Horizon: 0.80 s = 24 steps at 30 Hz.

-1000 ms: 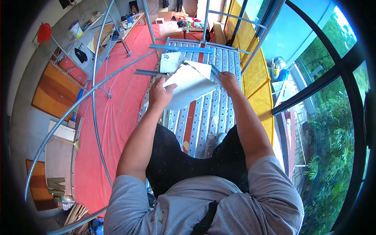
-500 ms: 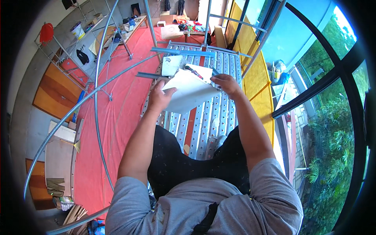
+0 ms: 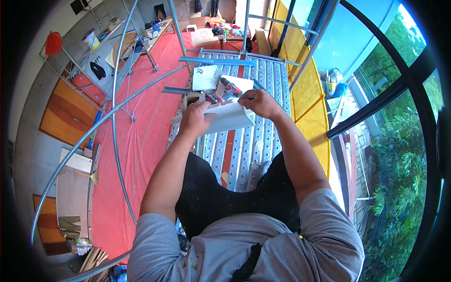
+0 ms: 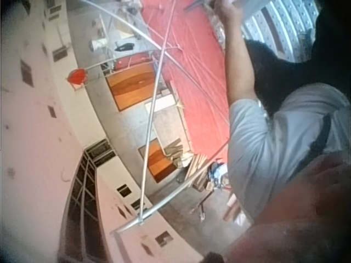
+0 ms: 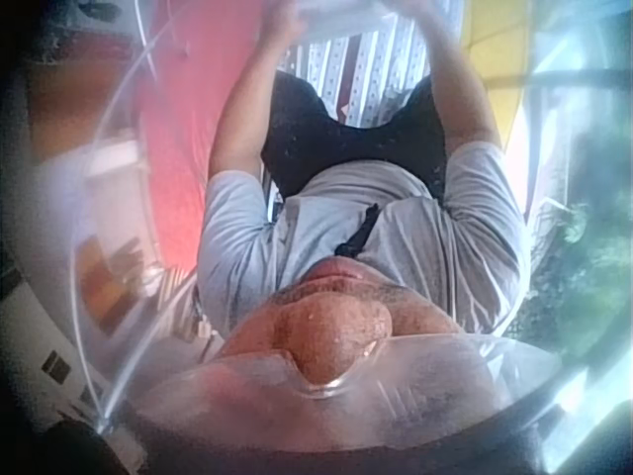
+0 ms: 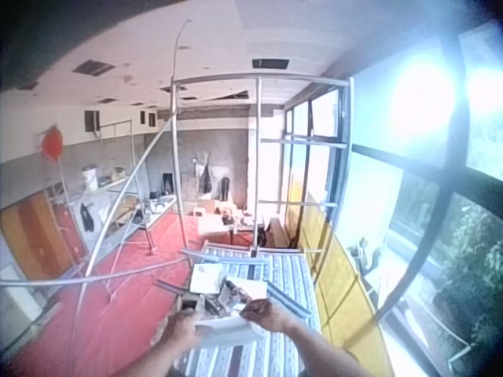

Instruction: The person, positioned on scaffolding, uses a utility knife to cut a piece of drywall and fits it into a hole in the ceiling while holding a metal ruler.

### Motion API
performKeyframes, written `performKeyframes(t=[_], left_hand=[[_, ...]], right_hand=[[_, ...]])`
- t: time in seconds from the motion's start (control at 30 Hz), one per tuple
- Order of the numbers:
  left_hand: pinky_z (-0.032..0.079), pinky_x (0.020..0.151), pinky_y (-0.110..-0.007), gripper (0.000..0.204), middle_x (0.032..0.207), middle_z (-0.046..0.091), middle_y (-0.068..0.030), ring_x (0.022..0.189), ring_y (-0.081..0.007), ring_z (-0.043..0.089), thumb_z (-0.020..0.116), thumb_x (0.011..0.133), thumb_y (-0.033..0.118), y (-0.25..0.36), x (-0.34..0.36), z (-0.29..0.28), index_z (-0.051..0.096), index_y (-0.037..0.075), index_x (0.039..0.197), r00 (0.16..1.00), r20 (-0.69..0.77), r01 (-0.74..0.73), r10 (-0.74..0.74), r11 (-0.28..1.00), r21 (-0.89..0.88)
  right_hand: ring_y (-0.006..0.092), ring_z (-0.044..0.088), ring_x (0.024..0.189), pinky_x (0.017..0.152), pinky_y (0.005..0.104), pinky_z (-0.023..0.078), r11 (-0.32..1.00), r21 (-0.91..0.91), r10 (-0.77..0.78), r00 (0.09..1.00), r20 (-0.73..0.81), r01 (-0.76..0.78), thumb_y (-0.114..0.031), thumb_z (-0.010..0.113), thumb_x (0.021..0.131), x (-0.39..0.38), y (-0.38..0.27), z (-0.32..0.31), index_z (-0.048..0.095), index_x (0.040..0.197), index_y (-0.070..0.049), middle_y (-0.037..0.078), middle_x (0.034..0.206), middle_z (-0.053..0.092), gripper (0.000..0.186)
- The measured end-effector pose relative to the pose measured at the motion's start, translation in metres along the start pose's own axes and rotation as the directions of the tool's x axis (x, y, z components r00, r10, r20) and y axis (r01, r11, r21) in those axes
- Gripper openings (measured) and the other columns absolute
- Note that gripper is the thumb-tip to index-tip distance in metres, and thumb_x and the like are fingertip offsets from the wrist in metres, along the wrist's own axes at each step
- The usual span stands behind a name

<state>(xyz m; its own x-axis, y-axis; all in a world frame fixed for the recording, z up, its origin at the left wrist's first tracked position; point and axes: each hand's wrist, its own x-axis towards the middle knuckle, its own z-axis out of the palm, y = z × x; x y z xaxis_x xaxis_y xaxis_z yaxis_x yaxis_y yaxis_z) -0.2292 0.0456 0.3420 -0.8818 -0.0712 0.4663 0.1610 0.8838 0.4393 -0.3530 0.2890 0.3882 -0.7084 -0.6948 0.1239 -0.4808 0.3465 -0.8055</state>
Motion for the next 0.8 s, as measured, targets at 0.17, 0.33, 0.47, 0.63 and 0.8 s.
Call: performKeyframes(t=[0.17,0.33,0.47,0.63,0.8], left_hand=[[0.044,0.081,-0.053,0.028,0.102,0.067,-0.0125,0.100,-0.0362,0.063,0.074,0.083,0.028,0.005,0.001,0.000,0.066,0.008,0.101,0.998,0.058,-0.009,0.002,0.993,0.118],[0.043,0.082,-0.052,0.029,0.103,0.067,-0.0104,0.101,-0.0346,0.062,0.073,0.084,0.028,0.001,0.001,0.002,0.068,0.010,0.105,0.999,-0.051,-0.013,0.019,0.993,0.119],[0.043,0.082,-0.052,0.029,0.104,0.068,-0.0095,0.102,-0.0336,0.062,0.073,0.084,0.027,0.003,0.002,0.002,0.068,0.010,0.106,0.994,-0.108,-0.014,0.032,0.987,0.161],[0.047,0.080,-0.051,0.030,0.102,0.069,-0.0123,0.096,-0.0361,0.064,0.076,0.082,0.027,-0.014,-0.004,-0.001,0.068,0.008,0.104,0.973,-0.229,0.035,-0.005,0.992,0.123],[0.051,0.086,-0.048,0.037,0.103,0.069,-0.0198,0.100,-0.0404,0.065,0.076,0.083,0.029,-0.020,-0.001,-0.011,0.068,0.005,0.110,0.934,-0.279,0.218,-0.224,0.974,-0.054]], right_hand=[[0.0301,0.070,0.087,0.084,0.0392,0.053,0.992,-0.041,0.123,0.988,0.093,-0.120,-0.026,0.063,0.089,0.001,0.002,0.001,0.074,0.100,0.000,0.019,0.096,0.074,0.030],[0.0413,0.068,0.091,0.082,0.0429,0.053,0.985,-0.165,0.024,0.993,-0.113,-0.042,-0.028,0.060,0.092,0.007,-0.001,0.018,0.072,0.098,0.002,0.026,0.094,0.070,0.033],[0.0429,0.068,0.094,0.083,0.0443,0.052,0.990,-0.110,0.060,0.978,-0.200,-0.083,-0.030,0.060,0.092,0.014,0.017,0.035,0.071,0.099,0.004,0.029,0.095,0.069,0.036],[0.0281,0.071,0.080,0.067,0.0393,0.054,0.907,0.012,0.405,0.862,-0.306,-0.422,-0.016,0.061,0.091,0.027,0.050,0.036,0.074,0.101,0.001,0.017,0.084,0.071,0.024],[0.0259,0.070,0.072,0.058,0.0392,0.053,0.823,0.329,0.560,0.562,-0.609,-0.463,-0.019,0.065,0.087,0.015,0.110,-0.005,0.070,0.111,0.001,0.014,0.086,0.071,0.032]])
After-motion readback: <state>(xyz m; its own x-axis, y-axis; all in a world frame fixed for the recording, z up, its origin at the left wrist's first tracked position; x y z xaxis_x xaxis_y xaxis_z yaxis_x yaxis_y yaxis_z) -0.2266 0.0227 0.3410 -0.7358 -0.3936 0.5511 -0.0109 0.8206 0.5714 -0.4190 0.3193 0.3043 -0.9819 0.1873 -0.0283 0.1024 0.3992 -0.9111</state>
